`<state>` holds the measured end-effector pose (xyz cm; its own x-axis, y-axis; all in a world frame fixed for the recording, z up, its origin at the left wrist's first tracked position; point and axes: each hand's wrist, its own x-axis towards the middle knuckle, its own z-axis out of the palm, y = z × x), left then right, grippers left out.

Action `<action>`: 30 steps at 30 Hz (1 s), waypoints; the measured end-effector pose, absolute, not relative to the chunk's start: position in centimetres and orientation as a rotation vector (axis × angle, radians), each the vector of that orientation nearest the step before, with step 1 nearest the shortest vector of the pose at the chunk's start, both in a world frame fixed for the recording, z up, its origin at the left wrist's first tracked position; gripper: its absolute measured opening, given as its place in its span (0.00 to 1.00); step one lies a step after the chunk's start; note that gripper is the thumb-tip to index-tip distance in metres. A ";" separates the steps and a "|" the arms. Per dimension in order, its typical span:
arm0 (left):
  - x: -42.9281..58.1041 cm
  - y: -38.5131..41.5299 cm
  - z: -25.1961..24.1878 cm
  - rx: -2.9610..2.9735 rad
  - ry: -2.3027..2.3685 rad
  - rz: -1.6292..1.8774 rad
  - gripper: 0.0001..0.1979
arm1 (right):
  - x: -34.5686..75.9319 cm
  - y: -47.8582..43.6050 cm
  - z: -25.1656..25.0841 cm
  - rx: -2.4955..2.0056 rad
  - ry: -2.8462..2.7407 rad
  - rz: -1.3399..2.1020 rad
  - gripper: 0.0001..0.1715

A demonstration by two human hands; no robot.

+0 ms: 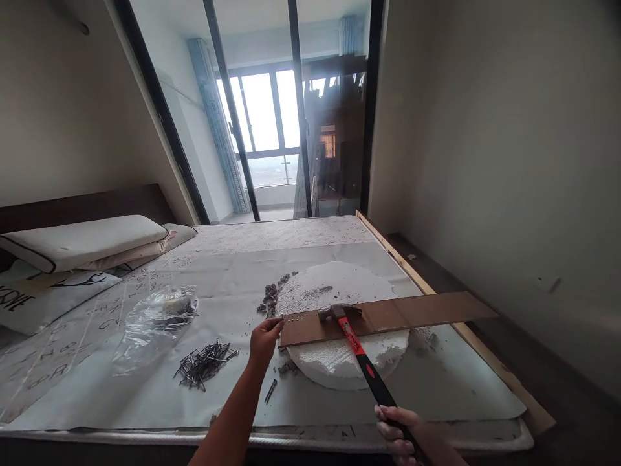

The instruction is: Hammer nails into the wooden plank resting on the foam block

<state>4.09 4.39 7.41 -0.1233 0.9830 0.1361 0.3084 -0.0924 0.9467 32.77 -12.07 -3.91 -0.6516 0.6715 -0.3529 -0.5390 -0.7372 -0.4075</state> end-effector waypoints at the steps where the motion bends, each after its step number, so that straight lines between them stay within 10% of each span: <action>1: 5.0 4.6 7.4 1.460 1.467 1.243 0.19 | 32.8 -12.1 -3.9 -0.656 -0.336 2.327 0.15; 30: 10.5 8.7 6.0 1.850 1.657 1.012 0.11 | 32.7 -12.2 0.1 -0.652 -0.415 2.283 0.22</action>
